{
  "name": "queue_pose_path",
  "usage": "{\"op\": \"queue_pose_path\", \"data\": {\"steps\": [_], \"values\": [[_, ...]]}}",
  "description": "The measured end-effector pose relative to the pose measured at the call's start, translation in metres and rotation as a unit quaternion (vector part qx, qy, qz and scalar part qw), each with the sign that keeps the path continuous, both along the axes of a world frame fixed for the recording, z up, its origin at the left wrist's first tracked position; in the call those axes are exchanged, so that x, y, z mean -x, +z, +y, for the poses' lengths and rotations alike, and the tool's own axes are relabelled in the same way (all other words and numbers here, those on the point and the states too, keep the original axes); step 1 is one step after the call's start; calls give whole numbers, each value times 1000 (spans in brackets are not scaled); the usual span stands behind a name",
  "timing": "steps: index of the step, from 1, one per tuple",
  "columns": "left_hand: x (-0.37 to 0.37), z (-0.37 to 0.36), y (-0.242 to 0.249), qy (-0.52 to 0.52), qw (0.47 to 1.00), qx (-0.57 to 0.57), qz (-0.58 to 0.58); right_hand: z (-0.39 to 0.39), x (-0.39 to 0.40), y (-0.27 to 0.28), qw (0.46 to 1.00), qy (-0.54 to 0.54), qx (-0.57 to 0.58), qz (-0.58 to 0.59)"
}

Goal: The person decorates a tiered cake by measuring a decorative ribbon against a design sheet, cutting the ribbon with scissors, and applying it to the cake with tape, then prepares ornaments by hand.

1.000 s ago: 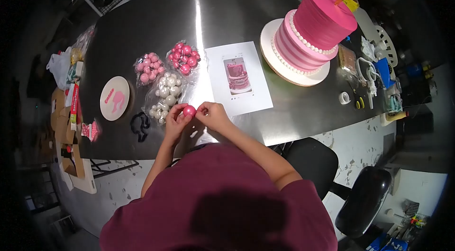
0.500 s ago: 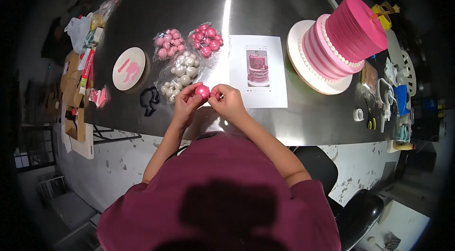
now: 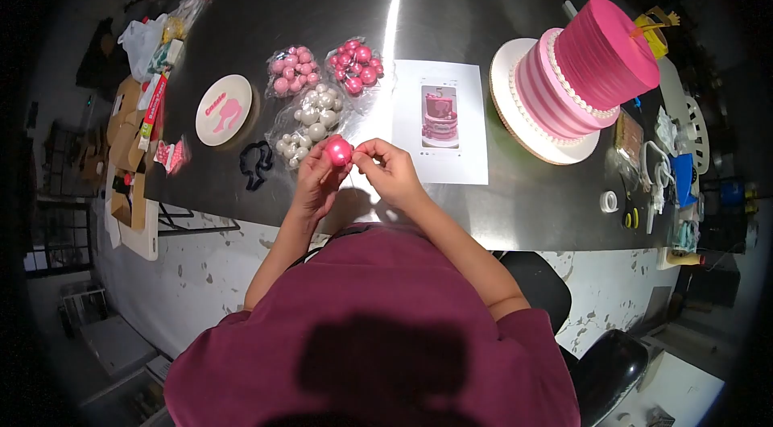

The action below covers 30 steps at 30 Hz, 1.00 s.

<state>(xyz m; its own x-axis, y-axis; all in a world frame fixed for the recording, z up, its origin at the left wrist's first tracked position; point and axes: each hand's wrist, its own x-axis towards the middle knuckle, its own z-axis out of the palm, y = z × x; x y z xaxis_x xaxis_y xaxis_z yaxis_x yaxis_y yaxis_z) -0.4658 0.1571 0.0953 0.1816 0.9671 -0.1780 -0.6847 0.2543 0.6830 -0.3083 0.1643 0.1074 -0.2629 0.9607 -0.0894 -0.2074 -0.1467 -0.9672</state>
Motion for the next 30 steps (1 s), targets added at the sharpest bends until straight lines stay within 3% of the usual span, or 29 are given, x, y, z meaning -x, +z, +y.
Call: {"op": "queue_pose_path", "data": {"steps": [6, 9, 12, 17, 20, 26, 28, 30], "values": [[0, -2, -1, -9, 1000, -8, 21, -2, 3, -6, 1000, -4, 18, 11], [3, -2, -7, -34, 996, -29, 74, -7, 5, -9, 999, -29, 21, 40], [6, 0, -7, -56, 984, -25, 164, -11, 2, -14, 999, -40, -13, -19], [1, 15, -1, -76, 987, -60, 129, -27, -20, -26, 994, -98, 12, -49], [-12, 30, 27, -89, 985, -102, 108, -41, -47, -45, 981, -170, -30, -84], [-63, 74, 100, -38, 975, -178, 130, -74, -142, -45, 939, -325, 58, -99], [-72, 101, 113, -107, 948, -290, 77, -77, -181, -55, 919, -372, 95, -84], [-94, 113, 137, -107, 944, -310, 37, -74, -215, -61, 900, -418, 111, -59]]}}
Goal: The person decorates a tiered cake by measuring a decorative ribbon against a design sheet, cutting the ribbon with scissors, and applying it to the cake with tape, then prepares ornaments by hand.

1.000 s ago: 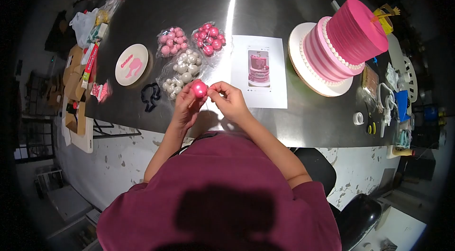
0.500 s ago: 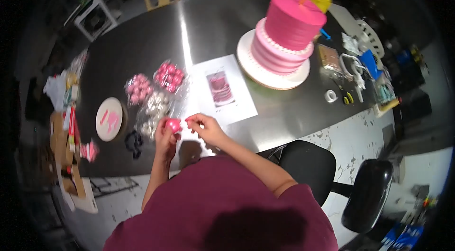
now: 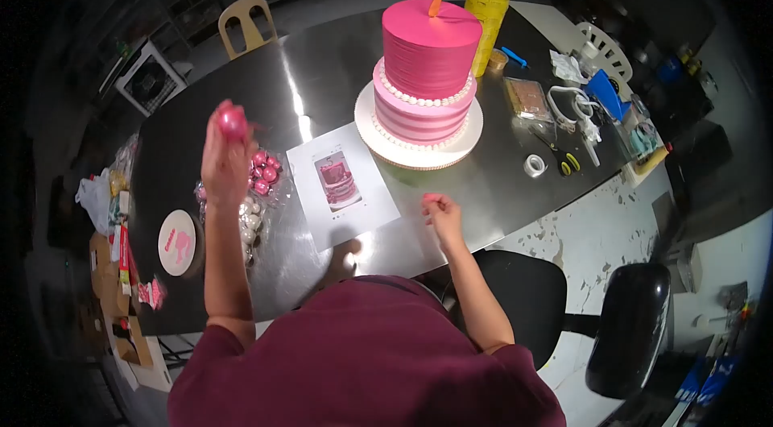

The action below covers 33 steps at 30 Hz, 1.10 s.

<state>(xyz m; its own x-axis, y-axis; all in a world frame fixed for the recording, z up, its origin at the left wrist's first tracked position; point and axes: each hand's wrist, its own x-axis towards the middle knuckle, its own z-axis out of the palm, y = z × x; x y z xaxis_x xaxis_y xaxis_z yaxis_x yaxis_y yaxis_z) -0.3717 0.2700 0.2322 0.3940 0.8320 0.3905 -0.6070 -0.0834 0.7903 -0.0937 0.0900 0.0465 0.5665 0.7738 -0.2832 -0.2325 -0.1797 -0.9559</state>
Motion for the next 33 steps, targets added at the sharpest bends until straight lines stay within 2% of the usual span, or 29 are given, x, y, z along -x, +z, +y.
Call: {"op": "queue_pose_path", "data": {"steps": [2, 4, 7, 9, 12, 16, 19, 22, 25, 26, 29, 33], "values": [[-24, 7, 27, 3, 998, -55, 5, 1, -29, -9, 999, -34, 2, 30], [-52, 5, 53, 51, 995, -85, 28, 6, -57, -21, 997, -49, 1, 62], [-81, 3, 78, 99, 971, -193, 99, 10, -87, -34, 981, -78, -77, 161], [-91, 5, 85, 133, 958, -218, 131, 16, -105, -37, 967, -74, -81, 229], [-101, 4, 95, 133, 958, -214, 135, 26, -117, -40, 945, -69, -96, 304], [-115, 3, 105, 196, 939, -250, 130, 37, -127, -36, 909, -45, -137, 391], [-123, -1, 112, 234, 936, -208, 162, 45, -129, -32, 879, -46, -164, 445], [-131, 0, 113, 208, 955, -183, 106, 49, -129, -28, 863, -32, -202, 462], [-136, 7, 110, 216, 931, -247, 161, 51, -128, -21, 877, -36, -205, 433], [-136, 12, 110, 186, 944, -235, 140, 52, -127, -19, 878, -40, -209, 429], [-148, 23, 111, 189, 934, -269, 142, 53, -129, -26, 888, -41, -201, 411], [-168, 31, 118, 172, 944, -235, 155, 52, -129, -29, 902, -48, -176, 390]]}}
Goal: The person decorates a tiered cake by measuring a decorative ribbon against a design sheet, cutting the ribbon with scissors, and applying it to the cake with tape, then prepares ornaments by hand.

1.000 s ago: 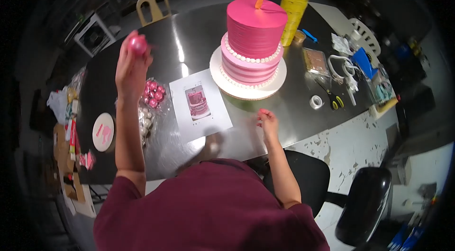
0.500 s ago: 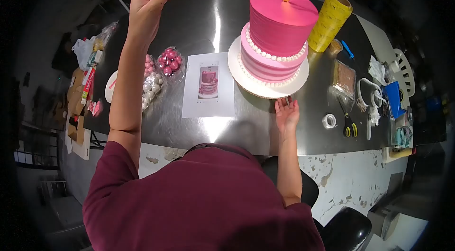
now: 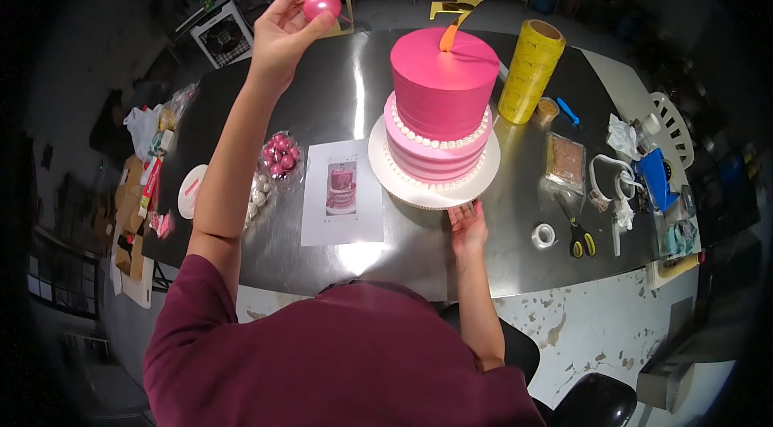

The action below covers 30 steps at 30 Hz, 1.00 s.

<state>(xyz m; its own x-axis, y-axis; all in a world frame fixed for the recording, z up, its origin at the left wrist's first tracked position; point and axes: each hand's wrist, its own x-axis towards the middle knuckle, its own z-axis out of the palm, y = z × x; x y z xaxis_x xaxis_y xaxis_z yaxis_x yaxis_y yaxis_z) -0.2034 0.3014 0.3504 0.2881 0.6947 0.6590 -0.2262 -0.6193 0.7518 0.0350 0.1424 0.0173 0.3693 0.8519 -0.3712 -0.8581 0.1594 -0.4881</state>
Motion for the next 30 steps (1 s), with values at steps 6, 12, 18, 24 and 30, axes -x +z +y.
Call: {"op": "queue_pose_path", "data": {"steps": [6, 12, 18, 24, 30], "values": [[-26, 20, -4, 39, 997, 17, 59, 1, 1, -10, 1000, -15, -9, 25], [-40, 30, -9, 65, 995, 16, 76, 0, 6, -3, 999, -27, -1, 34], [-48, 45, -17, 56, 997, 5, 59, 0, 9, 2, 999, -30, 4, 35], [-52, 47, -18, 52, 997, 13, 53, 0, 10, 5, 999, -34, 14, 39], [-54, 48, -19, 47, 997, 14, 54, 0, 10, 5, 998, -40, 29, 38]]}}
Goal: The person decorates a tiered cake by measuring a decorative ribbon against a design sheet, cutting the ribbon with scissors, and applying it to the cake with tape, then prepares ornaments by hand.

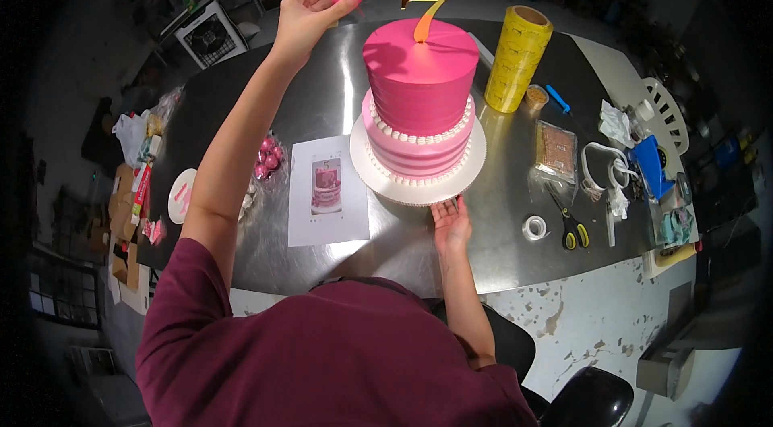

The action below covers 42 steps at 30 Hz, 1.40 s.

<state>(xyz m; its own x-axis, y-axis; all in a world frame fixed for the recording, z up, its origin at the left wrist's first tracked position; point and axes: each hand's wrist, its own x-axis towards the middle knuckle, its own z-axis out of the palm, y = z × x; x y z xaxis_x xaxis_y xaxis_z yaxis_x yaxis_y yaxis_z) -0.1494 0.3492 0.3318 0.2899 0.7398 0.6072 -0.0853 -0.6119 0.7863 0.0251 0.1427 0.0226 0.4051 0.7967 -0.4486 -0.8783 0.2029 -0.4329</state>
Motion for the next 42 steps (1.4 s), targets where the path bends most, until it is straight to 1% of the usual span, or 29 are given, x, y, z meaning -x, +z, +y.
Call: {"op": "queue_pose_path", "data": {"steps": [8, 11, 17, 19, 22, 26, 27, 30, 33, 36, 40, 42], "values": [[-4, 9, -5, -12, 1000, -12, -17, 0, 0, 1, 1000, 3, -7, -1], [-5, 10, -6, -11, 1000, 14, 3, 0, 1, 1, 1000, 3, -3, 1], [-6, 12, -10, -12, 1000, 21, 13, -1, 2, 4, 1000, 1, -4, -12], [-7, 13, -11, -22, 1000, 14, 8, 0, 1, 3, 1000, -2, -3, -11], [-9, 11, -12, -16, 1000, -5, 2, -1, -1, -1, 999, 15, -35, -13], [-5, 12, -13, 2, 999, -31, 18, 0, -1, -1, 999, 16, -18, -25], [-6, 16, -11, -41, 999, 20, 16, 0, -1, 1, 999, 18, -12, -29], [-9, 19, -14, -66, 997, 27, -31, 0, 1, 6, 999, 16, 2, -31], [-9, 14, -12, -18, 1000, 17, 15, 0, 1, 7, 999, 22, -6, -27], [-8, 15, -14, 78, 994, -12, 82, 0, 1, 7, 1000, 14, -5, -21], [-11, 15, -15, 54, 994, -78, 59, 1, 1, 5, 1000, 8, 2, -16], [-12, 14, -13, 41, 994, -75, 66, 1, 0, 3, 1000, 6, 3, -13]]}}
